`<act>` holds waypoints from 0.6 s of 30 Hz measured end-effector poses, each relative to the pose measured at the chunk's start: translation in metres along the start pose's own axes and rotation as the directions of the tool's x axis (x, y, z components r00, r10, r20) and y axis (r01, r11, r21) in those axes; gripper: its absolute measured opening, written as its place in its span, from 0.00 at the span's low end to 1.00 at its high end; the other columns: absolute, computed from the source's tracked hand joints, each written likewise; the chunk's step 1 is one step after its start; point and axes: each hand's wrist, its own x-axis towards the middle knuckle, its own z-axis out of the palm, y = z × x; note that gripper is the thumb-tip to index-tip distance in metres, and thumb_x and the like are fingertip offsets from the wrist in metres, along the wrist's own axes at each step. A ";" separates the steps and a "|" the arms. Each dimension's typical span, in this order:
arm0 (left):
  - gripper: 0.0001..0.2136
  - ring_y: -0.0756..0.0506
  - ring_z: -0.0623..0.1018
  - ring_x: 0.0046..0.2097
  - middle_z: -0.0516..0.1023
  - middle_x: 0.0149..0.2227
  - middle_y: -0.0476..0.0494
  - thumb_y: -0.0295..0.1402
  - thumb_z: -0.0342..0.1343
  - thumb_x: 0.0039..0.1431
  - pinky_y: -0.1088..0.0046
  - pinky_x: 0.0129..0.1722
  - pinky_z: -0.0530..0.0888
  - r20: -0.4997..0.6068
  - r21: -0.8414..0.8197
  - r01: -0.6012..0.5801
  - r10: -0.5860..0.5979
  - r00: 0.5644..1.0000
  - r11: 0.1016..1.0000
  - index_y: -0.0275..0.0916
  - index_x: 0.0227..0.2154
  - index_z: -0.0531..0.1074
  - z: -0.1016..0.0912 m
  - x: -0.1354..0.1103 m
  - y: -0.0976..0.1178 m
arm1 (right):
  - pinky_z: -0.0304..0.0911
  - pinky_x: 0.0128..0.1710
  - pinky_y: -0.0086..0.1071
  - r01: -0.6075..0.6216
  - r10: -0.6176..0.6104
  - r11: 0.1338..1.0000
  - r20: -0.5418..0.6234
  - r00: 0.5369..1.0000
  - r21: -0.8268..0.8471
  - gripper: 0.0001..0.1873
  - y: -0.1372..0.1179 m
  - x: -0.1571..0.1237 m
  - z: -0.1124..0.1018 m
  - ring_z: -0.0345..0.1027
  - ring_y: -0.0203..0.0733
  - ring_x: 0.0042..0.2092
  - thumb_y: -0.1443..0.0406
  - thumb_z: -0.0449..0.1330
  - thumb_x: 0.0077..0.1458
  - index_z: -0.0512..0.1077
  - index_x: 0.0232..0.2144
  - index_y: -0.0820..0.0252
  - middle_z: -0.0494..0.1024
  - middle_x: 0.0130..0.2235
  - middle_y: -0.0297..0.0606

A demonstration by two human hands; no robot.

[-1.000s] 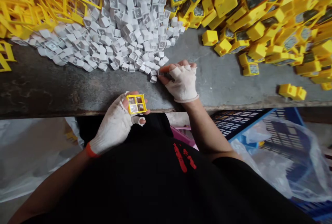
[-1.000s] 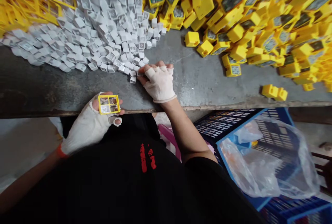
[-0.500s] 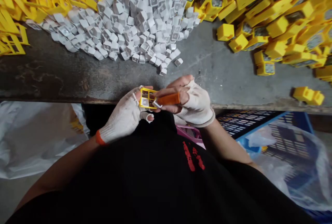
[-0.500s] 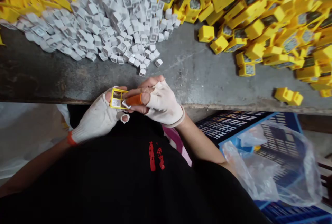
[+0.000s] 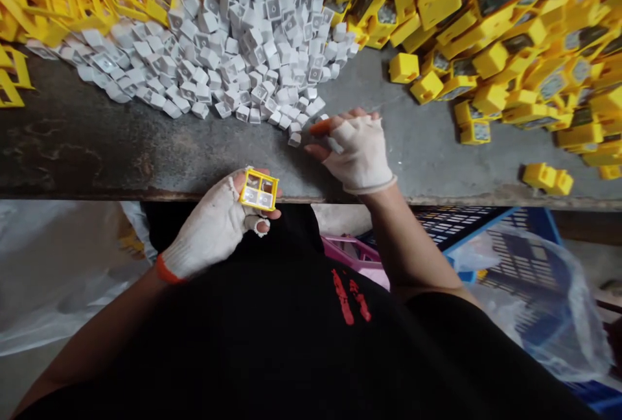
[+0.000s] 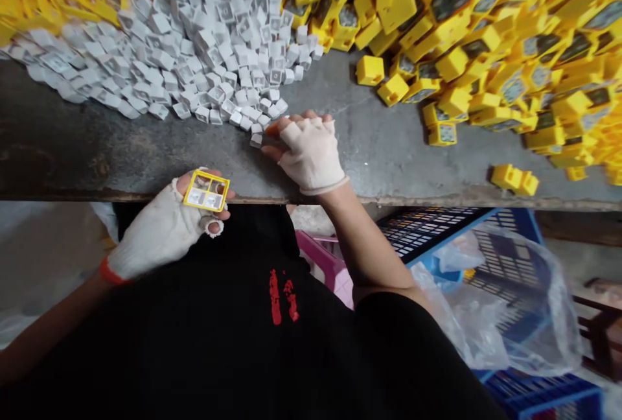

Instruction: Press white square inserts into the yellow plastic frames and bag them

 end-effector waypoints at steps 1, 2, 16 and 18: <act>0.07 0.41 0.89 0.32 0.89 0.40 0.40 0.36 0.68 0.73 0.71 0.27 0.83 -0.012 0.006 -0.029 0.029 1.000 1.000 0.38 0.46 0.85 0.001 0.000 -0.001 | 0.71 0.58 0.58 -0.010 0.011 1.000 0.020 1.000 -0.029 0.28 0.003 0.006 0.009 0.81 0.60 0.51 0.35 0.63 0.74 0.86 0.44 0.49 0.92 0.42 0.49; 0.07 0.41 0.89 0.32 0.89 0.40 0.40 0.36 0.69 0.72 0.71 0.27 0.82 -0.016 0.014 -0.050 0.051 0.999 0.999 0.38 0.47 0.84 0.000 0.001 -0.002 | 0.71 0.59 0.58 -0.013 0.014 0.999 0.042 0.999 -0.029 0.28 0.004 0.011 0.017 0.81 0.59 0.50 0.35 0.64 0.73 0.85 0.42 0.49 0.91 0.41 0.49; 0.16 0.40 0.91 0.36 0.91 0.44 0.36 0.41 0.79 0.66 0.74 0.26 0.82 0.101 0.055 -0.019 0.013 0.995 0.998 0.36 0.48 0.85 -0.005 -0.003 -0.007 | 0.68 0.56 0.50 0.565 -0.618 0.777 0.168 0.768 0.278 0.16 -0.054 0.012 -0.052 0.78 0.48 0.45 0.61 0.56 0.82 0.86 0.49 0.49 0.88 0.41 0.35; 0.17 0.38 0.91 0.35 0.91 0.41 0.36 0.39 0.81 0.64 0.73 0.25 0.83 0.135 0.061 0.039 -0.047 0.990 0.997 0.36 0.48 0.84 -0.012 -0.002 -0.009 | 0.66 0.55 0.49 0.681 -0.707 0.707 0.163 0.688 0.191 0.19 -0.061 0.008 -0.050 0.76 0.48 0.47 0.66 0.52 0.82 0.84 0.54 0.51 0.88 0.44 0.36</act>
